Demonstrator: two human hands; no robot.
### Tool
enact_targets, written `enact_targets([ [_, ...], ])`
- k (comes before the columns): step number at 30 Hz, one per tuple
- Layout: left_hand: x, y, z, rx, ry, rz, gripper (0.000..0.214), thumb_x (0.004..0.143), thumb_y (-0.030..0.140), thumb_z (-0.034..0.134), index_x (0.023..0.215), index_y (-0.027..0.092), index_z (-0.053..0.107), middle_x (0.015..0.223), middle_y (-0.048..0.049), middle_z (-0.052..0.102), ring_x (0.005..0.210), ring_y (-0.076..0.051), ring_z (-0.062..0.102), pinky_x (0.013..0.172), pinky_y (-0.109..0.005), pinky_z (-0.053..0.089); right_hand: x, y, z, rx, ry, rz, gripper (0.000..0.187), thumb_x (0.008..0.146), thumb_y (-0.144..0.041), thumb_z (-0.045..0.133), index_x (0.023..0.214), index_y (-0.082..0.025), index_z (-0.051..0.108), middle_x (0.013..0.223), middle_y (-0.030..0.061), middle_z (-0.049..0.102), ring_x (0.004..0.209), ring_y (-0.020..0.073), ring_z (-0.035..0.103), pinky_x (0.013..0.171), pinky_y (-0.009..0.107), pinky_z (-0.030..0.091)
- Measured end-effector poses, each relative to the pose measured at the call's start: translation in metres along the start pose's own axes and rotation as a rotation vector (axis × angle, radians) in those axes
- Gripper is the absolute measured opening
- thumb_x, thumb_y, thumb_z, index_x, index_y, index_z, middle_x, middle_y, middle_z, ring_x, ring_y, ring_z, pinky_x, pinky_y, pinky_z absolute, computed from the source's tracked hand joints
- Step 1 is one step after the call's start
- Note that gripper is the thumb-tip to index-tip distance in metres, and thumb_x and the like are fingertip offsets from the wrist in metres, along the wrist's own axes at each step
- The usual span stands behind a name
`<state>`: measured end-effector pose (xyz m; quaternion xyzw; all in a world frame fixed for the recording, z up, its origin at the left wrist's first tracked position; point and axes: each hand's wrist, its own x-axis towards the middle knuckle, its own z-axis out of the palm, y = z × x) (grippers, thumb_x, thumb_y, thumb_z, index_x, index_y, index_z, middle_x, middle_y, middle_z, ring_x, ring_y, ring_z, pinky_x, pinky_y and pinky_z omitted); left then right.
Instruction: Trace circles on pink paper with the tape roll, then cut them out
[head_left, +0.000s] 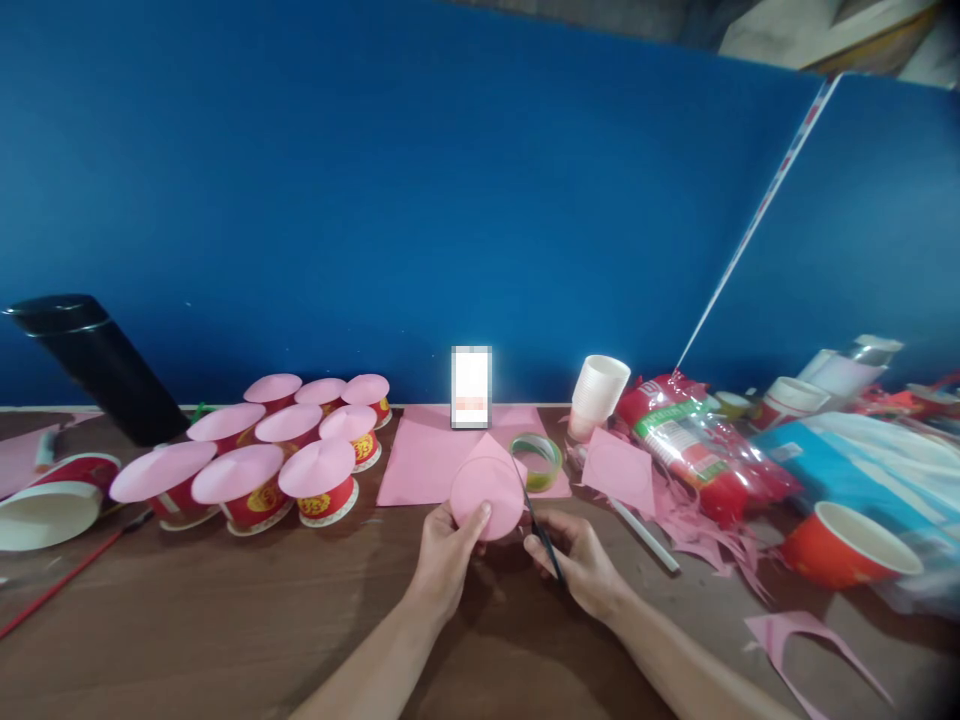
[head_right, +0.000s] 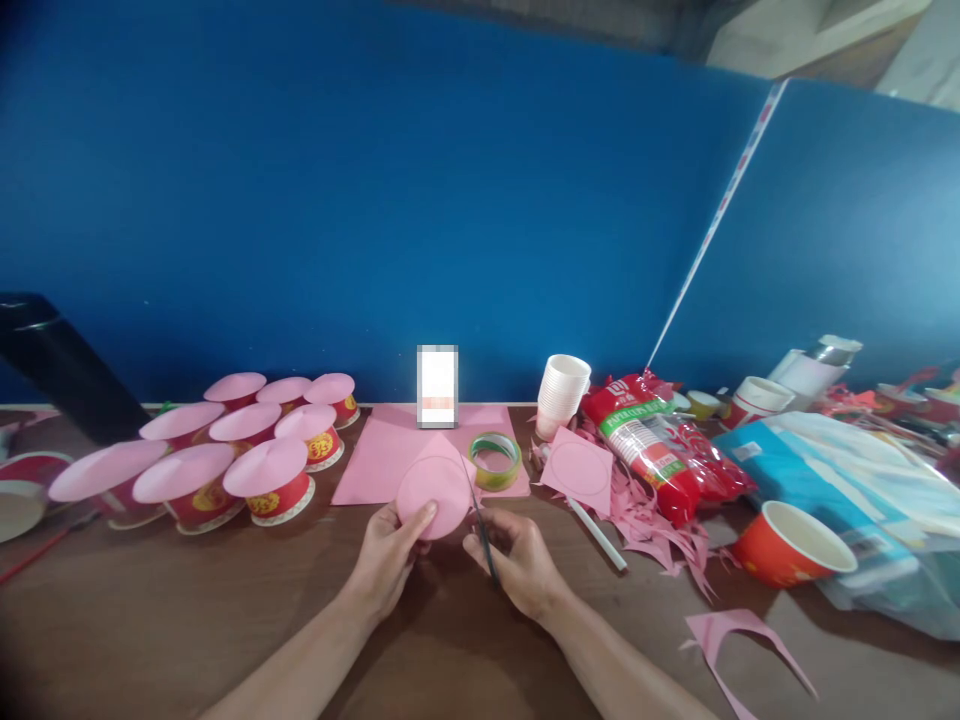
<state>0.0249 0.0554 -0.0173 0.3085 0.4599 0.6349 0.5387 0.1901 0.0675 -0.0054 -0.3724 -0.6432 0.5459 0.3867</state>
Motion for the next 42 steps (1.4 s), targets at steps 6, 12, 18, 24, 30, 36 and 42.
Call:
enact_targets([
  [6, -0.0006, 0.0009, 0.0008, -0.019, -0.002, 0.004, 0.028, 0.062, 0.035, 0.072, 0.068, 0.011, 0.061, 0.051, 0.0021, 0.054, 0.042, -0.005, 0.039, 0.041, -0.018, 0.032, 0.0000, -0.0008, -0.0004, -0.027, 0.001, -0.003, 0.034, 0.075, -0.041, 0.063, 0.094, -0.012, 0.061, 0.060, -0.0021, 0.047, 0.051, 0.0092, 0.040, 0.045, 0.020, 0.036],
  [12, -0.0006, 0.0017, 0.0017, -0.031, 0.005, -0.010, 0.029, 0.060, 0.035, 0.073, 0.071, 0.011, 0.062, 0.054, 0.0007, 0.057, 0.043, -0.006, 0.041, 0.042, -0.018, 0.032, -0.0003, -0.0034, -0.0004, -0.044, -0.006, -0.019, 0.033, 0.076, -0.041, 0.062, 0.092, -0.013, 0.061, 0.059, -0.0021, 0.046, 0.051, 0.0094, 0.041, 0.046, 0.020, 0.037],
  [18, 0.0001, 0.0000, 0.0004, -0.019, -0.010, 0.012, 0.027, 0.064, 0.034, 0.071, 0.071, 0.010, 0.061, 0.053, 0.0011, 0.055, 0.044, -0.005, 0.040, 0.042, -0.018, 0.032, -0.0001, -0.0041, -0.0003, -0.045, 0.001, -0.018, 0.034, 0.075, -0.042, 0.062, 0.091, -0.012, 0.061, 0.060, -0.0020, 0.046, 0.051, 0.0090, 0.040, 0.045, 0.020, 0.036],
  [24, -0.0004, 0.0007, 0.0004, -0.022, -0.012, -0.001, 0.027, 0.065, 0.034, 0.071, 0.071, 0.010, 0.060, 0.053, 0.0016, 0.054, 0.043, -0.004, 0.039, 0.042, -0.017, 0.032, -0.0003, -0.0011, 0.0004, -0.023, 0.004, -0.011, 0.030, 0.077, -0.041, 0.060, 0.089, -0.013, 0.061, 0.058, -0.0029, 0.044, 0.049, 0.0083, 0.038, 0.044, 0.019, 0.034],
  [30, -0.0008, 0.0017, 0.0015, -0.028, 0.014, -0.004, 0.029, 0.061, 0.035, 0.073, 0.071, 0.011, 0.062, 0.052, 0.0016, 0.056, 0.042, -0.006, 0.040, 0.042, -0.018, 0.032, 0.0004, 0.0011, 0.0004, -0.017, 0.015, 0.012, 0.035, 0.077, -0.044, 0.060, 0.092, -0.013, 0.061, 0.059, -0.0027, 0.043, 0.049, 0.0087, 0.038, 0.044, 0.020, 0.035],
  [36, -0.0011, 0.0029, 0.0020, -0.048, 0.011, -0.009, 0.029, 0.061, 0.035, 0.073, 0.073, 0.010, 0.063, 0.054, 0.0007, 0.058, 0.042, -0.005, 0.041, 0.042, -0.018, 0.032, 0.0000, 0.0005, 0.0003, -0.019, 0.020, 0.009, 0.030, 0.076, -0.043, 0.061, 0.084, -0.014, 0.061, 0.056, -0.0040, 0.043, 0.047, 0.0076, 0.038, 0.043, 0.019, 0.033],
  [42, -0.0010, 0.0018, 0.0014, -0.049, 0.020, 0.002, 0.028, 0.061, 0.033, 0.073, 0.071, 0.010, 0.062, 0.054, 0.0010, 0.056, 0.043, -0.005, 0.040, 0.042, -0.018, 0.033, 0.0005, 0.0019, 0.0002, -0.027, 0.018, 0.011, 0.028, 0.078, -0.041, 0.059, 0.084, -0.013, 0.060, 0.056, -0.0038, 0.042, 0.047, 0.0076, 0.037, 0.043, 0.019, 0.033],
])
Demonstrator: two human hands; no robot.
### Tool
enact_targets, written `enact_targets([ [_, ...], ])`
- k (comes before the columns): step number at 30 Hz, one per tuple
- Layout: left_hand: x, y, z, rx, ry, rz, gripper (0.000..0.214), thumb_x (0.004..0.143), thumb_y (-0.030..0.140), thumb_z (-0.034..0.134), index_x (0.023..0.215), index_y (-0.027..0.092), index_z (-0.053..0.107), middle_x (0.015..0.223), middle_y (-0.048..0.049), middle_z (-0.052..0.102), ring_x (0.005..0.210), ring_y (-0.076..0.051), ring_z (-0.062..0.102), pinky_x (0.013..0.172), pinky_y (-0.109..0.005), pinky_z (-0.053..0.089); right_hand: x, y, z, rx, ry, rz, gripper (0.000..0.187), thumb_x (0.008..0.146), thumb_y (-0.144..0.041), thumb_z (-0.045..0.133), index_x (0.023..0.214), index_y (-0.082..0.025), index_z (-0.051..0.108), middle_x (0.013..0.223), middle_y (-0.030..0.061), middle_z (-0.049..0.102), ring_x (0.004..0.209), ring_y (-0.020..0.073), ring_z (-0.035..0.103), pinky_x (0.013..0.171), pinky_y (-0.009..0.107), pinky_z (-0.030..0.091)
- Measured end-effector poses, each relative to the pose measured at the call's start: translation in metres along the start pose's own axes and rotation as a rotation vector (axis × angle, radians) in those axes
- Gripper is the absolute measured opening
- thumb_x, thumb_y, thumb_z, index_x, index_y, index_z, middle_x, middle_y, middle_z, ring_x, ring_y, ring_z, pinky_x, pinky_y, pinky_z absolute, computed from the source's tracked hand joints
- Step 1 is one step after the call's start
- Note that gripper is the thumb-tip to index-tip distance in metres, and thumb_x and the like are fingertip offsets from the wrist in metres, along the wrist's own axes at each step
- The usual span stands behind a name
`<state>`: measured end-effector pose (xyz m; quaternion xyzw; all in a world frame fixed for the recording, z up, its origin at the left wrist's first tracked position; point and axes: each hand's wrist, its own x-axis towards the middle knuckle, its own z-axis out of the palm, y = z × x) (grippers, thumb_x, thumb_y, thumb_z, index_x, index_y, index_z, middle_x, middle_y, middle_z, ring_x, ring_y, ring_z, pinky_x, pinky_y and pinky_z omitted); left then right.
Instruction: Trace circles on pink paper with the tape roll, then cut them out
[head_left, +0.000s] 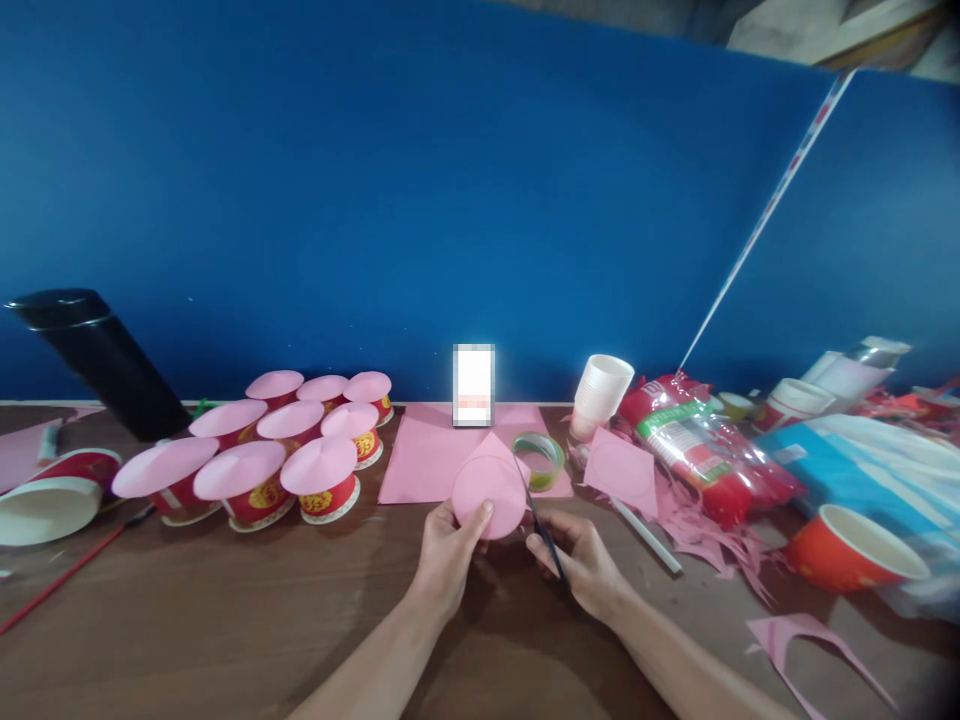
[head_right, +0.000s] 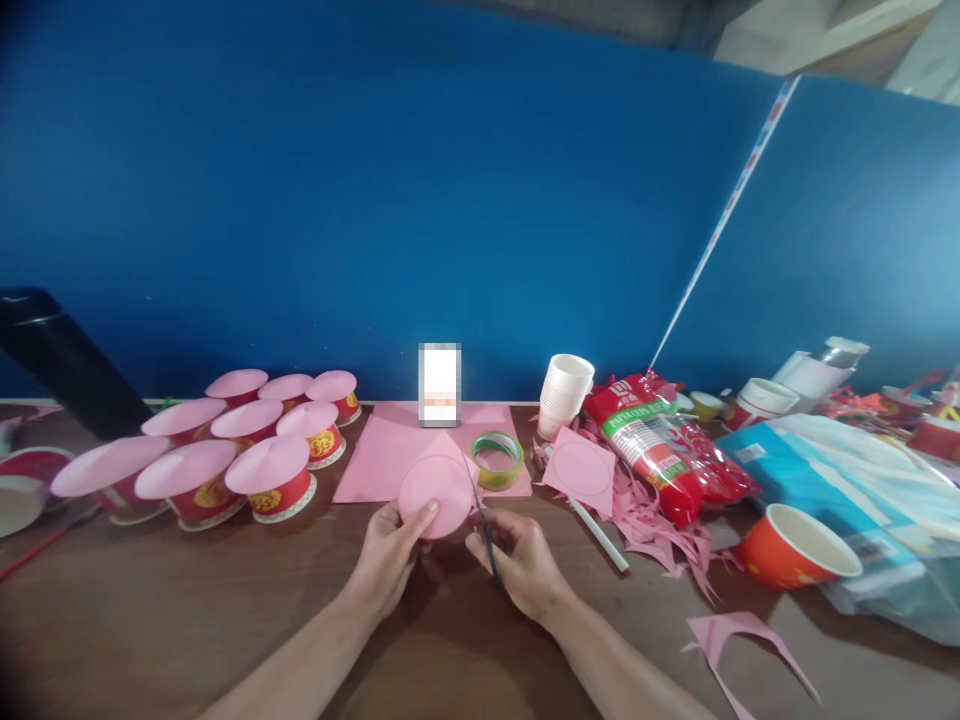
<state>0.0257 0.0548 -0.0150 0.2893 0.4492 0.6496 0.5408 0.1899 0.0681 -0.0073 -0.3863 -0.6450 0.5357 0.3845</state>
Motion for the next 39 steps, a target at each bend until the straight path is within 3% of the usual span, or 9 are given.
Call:
enact_targets([
  [23, 0.003, -0.001, 0.000, 0.034, 0.040, 0.004, 0.030, 0.063, 0.034, 0.072, 0.075, 0.009, 0.060, 0.055, 0.0011, 0.056, 0.044, -0.004, 0.041, 0.042, -0.017, 0.034, 0.000, 0.000, 0.000, -0.004, -0.013, -0.014, 0.026, 0.078, -0.035, 0.061, 0.090, -0.012, 0.060, 0.055, -0.0045, 0.044, 0.046, 0.0070, 0.037, 0.043, 0.020, 0.032],
  [31, 0.002, 0.000, 0.001, 0.028, 0.011, 0.009, 0.028, 0.064, 0.033, 0.072, 0.071, 0.010, 0.059, 0.050, 0.0032, 0.052, 0.042, -0.003, 0.037, 0.039, -0.016, 0.030, 0.001, -0.002, 0.000, -0.014, -0.018, -0.025, 0.021, 0.078, -0.034, 0.062, 0.081, -0.013, 0.058, 0.056, -0.0042, 0.045, 0.047, 0.0069, 0.039, 0.044, 0.020, 0.033],
  [39, 0.002, -0.001, 0.000, 0.032, -0.017, 0.018, 0.027, 0.063, 0.033, 0.072, 0.069, 0.010, 0.060, 0.052, 0.0026, 0.053, 0.042, -0.004, 0.038, 0.040, -0.016, 0.031, 0.000, -0.007, 0.000, 0.017, -0.029, -0.036, 0.028, 0.077, -0.035, 0.063, 0.092, -0.011, 0.061, 0.058, -0.0029, 0.047, 0.050, 0.0084, 0.041, 0.046, 0.021, 0.034],
])
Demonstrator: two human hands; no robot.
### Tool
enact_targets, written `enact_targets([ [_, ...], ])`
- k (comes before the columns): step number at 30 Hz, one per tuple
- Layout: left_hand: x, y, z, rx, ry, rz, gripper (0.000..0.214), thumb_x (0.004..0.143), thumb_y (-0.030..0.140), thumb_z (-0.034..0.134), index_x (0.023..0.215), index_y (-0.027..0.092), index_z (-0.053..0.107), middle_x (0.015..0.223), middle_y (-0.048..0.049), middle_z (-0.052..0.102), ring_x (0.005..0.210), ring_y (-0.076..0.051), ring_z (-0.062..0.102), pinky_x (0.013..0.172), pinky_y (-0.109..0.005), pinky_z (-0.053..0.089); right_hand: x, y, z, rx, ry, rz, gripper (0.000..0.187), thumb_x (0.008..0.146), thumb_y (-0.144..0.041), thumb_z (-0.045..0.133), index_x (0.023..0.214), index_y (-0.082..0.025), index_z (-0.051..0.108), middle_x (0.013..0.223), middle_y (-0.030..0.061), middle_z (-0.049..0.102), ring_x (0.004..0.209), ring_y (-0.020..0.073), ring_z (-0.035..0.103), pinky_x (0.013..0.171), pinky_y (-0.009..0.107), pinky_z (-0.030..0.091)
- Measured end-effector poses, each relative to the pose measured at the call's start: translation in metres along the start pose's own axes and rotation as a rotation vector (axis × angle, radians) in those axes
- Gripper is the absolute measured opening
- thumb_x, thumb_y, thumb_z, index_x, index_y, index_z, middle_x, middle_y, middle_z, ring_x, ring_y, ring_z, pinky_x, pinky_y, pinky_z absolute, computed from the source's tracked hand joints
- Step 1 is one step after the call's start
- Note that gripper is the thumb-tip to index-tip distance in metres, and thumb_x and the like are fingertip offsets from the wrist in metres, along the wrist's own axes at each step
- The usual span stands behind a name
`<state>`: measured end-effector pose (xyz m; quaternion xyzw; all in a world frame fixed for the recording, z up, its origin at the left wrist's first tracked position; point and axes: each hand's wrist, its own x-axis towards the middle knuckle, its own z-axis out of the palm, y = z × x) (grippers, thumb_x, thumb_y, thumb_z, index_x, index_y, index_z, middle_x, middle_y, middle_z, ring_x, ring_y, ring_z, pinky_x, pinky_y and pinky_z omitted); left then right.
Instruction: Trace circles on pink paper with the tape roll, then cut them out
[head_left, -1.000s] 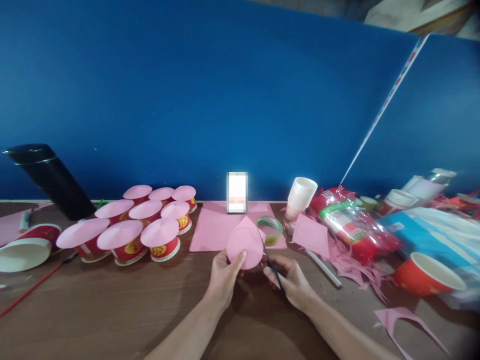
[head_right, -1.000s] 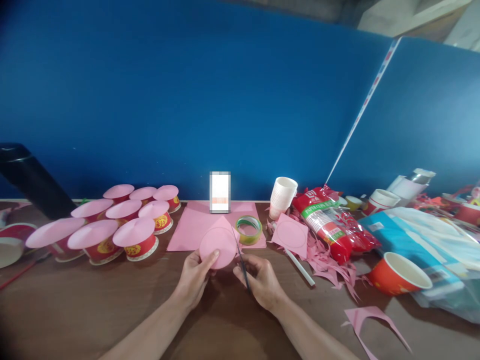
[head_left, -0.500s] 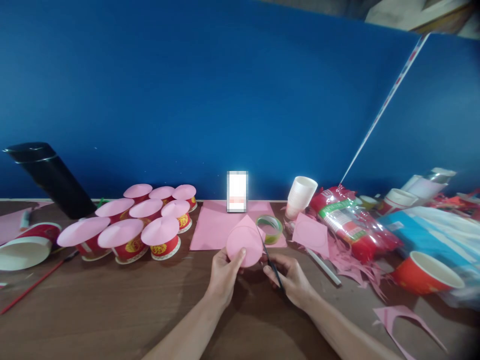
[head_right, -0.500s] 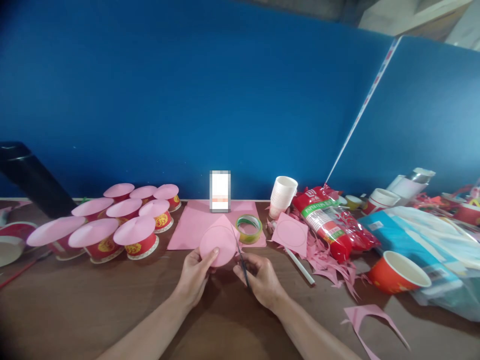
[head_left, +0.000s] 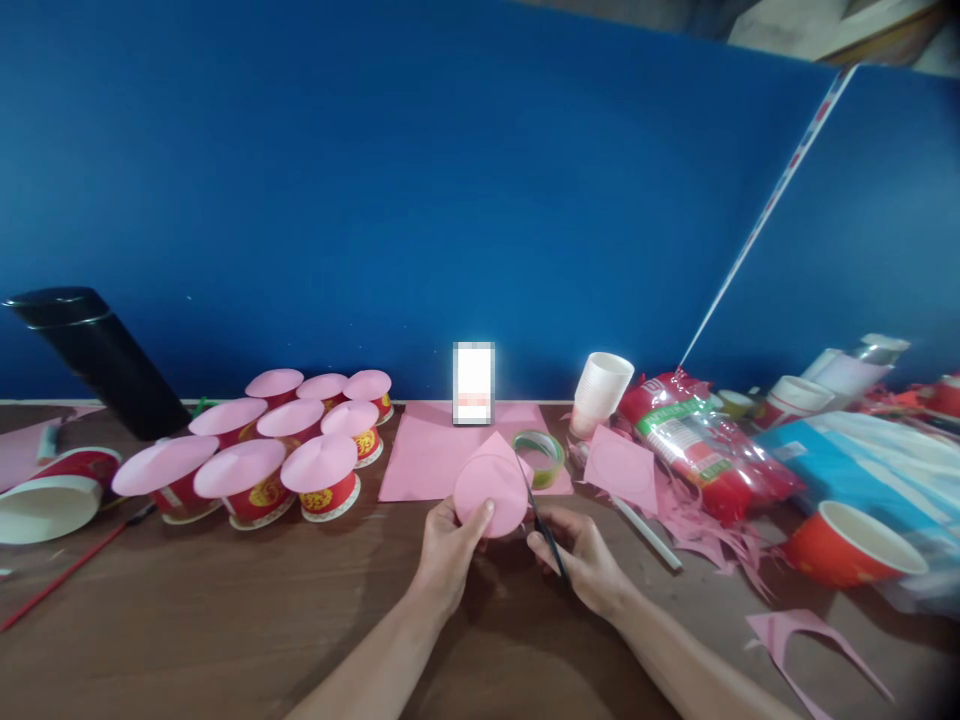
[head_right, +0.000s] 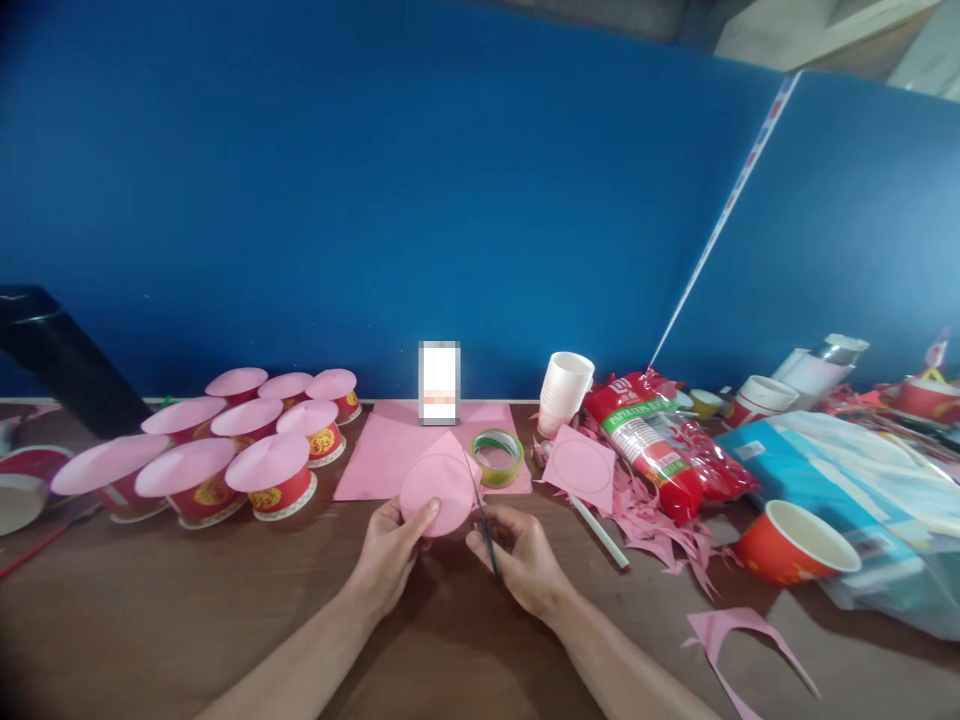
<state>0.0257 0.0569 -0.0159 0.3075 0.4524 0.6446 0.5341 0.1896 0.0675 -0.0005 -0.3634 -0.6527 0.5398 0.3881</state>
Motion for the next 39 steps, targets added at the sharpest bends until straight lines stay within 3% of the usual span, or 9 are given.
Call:
enact_targets([
  [39, -0.0026, 0.0026, 0.0001, -0.024, 0.023, 0.008, 0.028, 0.063, 0.033, 0.072, 0.077, 0.009, 0.064, 0.057, 0.0004, 0.057, 0.047, -0.006, 0.042, 0.044, -0.018, 0.034, -0.0005, 0.0074, -0.0006, -0.064, 0.037, 0.034, 0.033, 0.078, -0.042, 0.059, 0.090, -0.012, 0.061, 0.056, -0.0036, 0.044, 0.047, 0.0079, 0.039, 0.042, 0.020, 0.034],
])
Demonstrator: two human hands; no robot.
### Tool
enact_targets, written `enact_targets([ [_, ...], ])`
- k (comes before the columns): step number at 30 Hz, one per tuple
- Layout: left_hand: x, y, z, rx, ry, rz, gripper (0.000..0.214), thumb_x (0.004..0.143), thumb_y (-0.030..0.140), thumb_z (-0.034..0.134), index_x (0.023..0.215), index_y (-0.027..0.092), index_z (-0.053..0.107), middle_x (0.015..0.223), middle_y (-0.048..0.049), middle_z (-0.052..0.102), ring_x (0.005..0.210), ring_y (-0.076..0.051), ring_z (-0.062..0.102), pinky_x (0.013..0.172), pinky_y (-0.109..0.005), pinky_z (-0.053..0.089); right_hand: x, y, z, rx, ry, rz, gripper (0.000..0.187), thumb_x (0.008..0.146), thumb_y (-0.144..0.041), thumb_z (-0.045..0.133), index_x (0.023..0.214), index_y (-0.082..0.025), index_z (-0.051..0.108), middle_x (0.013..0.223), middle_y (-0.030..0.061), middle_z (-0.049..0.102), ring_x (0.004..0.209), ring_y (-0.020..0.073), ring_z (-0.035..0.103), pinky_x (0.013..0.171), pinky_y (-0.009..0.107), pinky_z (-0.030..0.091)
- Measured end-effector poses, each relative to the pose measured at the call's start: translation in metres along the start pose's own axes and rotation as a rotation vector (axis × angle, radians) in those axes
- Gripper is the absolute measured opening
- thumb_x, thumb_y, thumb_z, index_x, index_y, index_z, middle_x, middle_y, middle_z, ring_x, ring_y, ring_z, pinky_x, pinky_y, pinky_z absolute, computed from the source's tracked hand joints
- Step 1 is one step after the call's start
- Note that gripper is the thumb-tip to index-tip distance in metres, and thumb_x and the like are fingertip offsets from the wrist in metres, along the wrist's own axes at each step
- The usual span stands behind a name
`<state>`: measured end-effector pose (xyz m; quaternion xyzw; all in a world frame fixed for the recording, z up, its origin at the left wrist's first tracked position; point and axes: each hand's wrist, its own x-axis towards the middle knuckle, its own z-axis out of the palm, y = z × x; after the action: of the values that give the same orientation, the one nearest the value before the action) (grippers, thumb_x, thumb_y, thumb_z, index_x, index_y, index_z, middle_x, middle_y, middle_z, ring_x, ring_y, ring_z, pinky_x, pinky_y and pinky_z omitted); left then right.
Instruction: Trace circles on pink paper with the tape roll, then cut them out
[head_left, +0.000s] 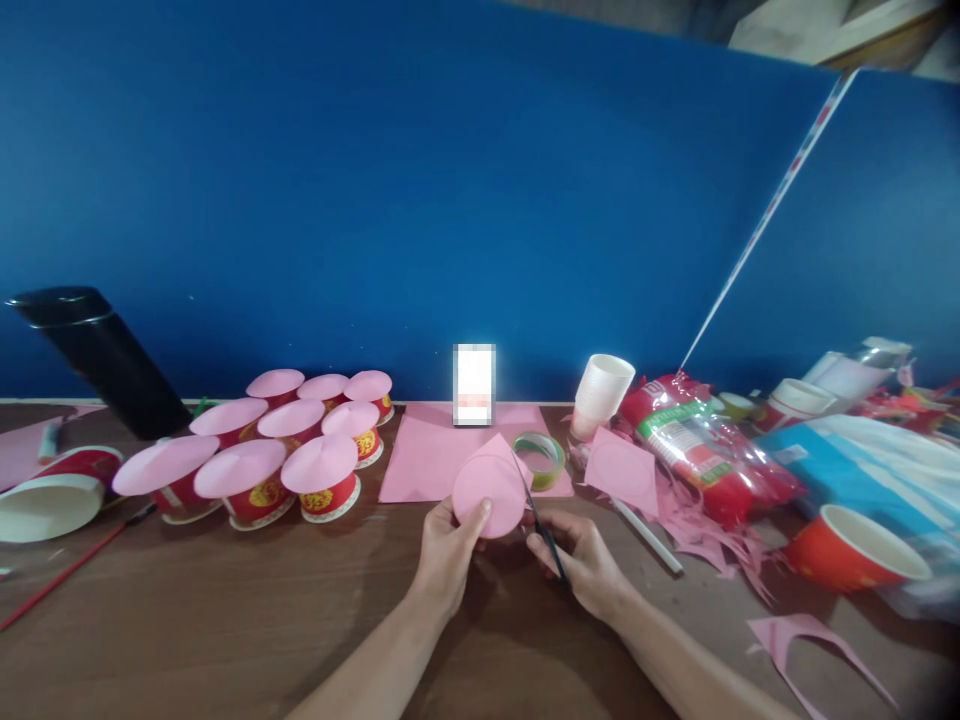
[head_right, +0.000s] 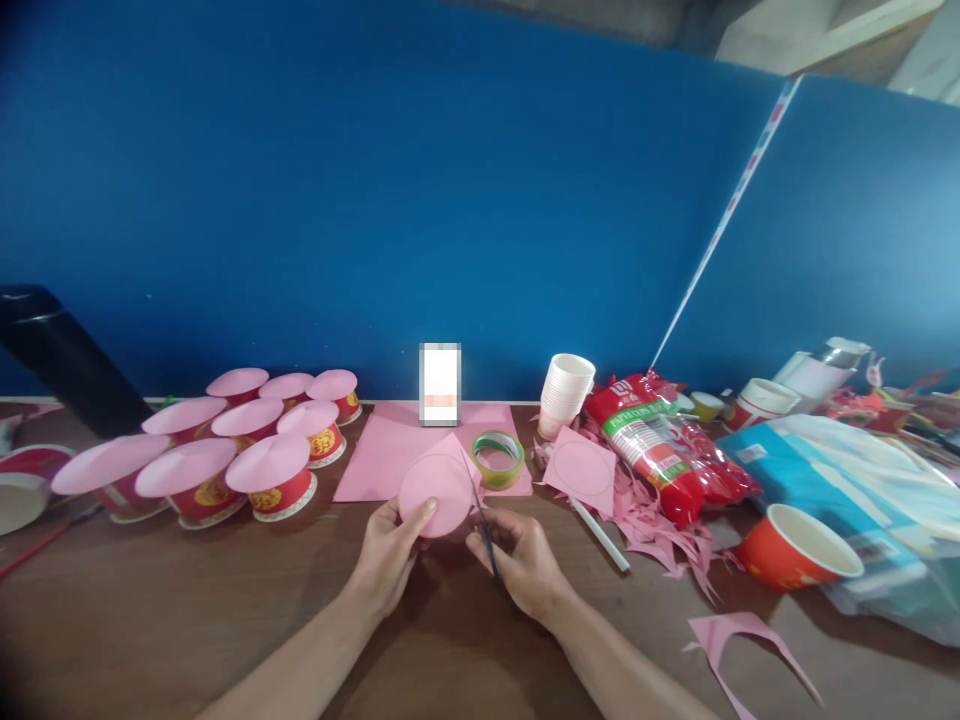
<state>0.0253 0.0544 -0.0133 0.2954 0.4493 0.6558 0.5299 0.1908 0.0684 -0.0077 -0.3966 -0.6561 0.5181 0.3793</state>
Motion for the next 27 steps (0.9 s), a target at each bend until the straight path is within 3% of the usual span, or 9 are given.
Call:
enact_targets([
  [18, 0.002, -0.003, -0.001, 0.013, 0.009, -0.004, 0.027, 0.063, 0.034, 0.072, 0.074, 0.010, 0.063, 0.055, 0.0012, 0.056, 0.046, -0.006, 0.043, 0.044, -0.018, 0.033, 0.000, -0.001, 0.001, 0.039, -0.003, 0.028, 0.035, 0.076, -0.043, 0.061, 0.091, -0.012, 0.061, 0.054, -0.0040, 0.043, 0.046, 0.0079, 0.037, 0.042, 0.020, 0.033],
  [27, 0.001, 0.002, -0.001, 0.005, 0.021, -0.015, 0.030, 0.062, 0.034, 0.073, 0.076, 0.009, 0.064, 0.059, -0.0014, 0.059, 0.049, -0.007, 0.046, 0.044, -0.018, 0.036, 0.000, -0.012, 0.001, 0.021, -0.037, -0.076, 0.029, 0.073, -0.039, 0.065, 0.087, -0.013, 0.061, 0.068, -0.0008, 0.050, 0.060, 0.0112, 0.043, 0.053, 0.021, 0.036],
])
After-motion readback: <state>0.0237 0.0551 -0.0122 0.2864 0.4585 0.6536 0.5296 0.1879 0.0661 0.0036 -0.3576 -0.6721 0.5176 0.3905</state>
